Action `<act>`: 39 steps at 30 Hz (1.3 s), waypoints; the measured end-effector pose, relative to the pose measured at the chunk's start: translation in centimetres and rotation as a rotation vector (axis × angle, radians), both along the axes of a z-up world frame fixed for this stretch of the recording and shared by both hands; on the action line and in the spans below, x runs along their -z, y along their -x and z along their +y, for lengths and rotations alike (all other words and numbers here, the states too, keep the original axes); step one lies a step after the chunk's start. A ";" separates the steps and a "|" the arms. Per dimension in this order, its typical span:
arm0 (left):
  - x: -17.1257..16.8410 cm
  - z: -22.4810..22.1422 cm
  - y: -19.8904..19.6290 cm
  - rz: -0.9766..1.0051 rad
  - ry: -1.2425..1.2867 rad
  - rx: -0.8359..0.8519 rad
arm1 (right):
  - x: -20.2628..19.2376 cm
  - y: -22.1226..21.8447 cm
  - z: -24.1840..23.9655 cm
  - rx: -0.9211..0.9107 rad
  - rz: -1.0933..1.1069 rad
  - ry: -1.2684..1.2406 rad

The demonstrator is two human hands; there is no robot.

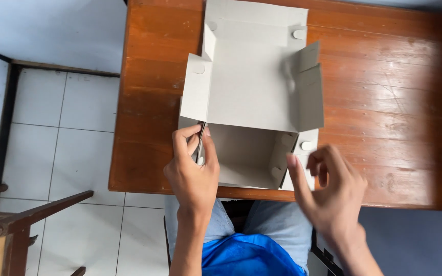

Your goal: Assembling cardboard boxes by folding flaps and tucking them into slots.

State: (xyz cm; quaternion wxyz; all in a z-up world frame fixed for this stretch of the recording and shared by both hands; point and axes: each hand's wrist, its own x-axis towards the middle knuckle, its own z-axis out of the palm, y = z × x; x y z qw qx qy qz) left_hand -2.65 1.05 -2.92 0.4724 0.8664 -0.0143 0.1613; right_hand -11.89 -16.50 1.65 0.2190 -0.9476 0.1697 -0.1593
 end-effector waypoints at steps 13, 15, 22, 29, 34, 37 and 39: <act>-3.4 0.7 -0.2 0.296 -0.168 0.247 | 0.6 -3.7 -4.2 -0.136 0.342 0.064; -2.9 1.4 -0.3 0.307 -0.405 0.260 | 0.4 -3.7 -4.1 -0.147 0.381 0.050; -1.6 1.3 -0.6 0.252 -0.445 0.382 | 2.0 -3.0 -4.2 -0.103 0.420 0.018; -1.7 1.0 -1.7 0.176 -0.403 0.413 | 1.7 -3.5 -4.4 -0.082 0.405 0.044; -3.4 2.0 -0.8 0.218 -0.314 0.406 | -2.2 -2.6 -3.1 -0.059 0.498 0.035; -3.7 3.0 0.0 0.236 -0.412 0.432 | -2.8 -1.4 -2.6 -0.062 0.648 0.011; -3.5 3.3 0.6 0.277 -0.441 0.461 | -1.1 -0.5 -2.9 -0.090 0.618 0.006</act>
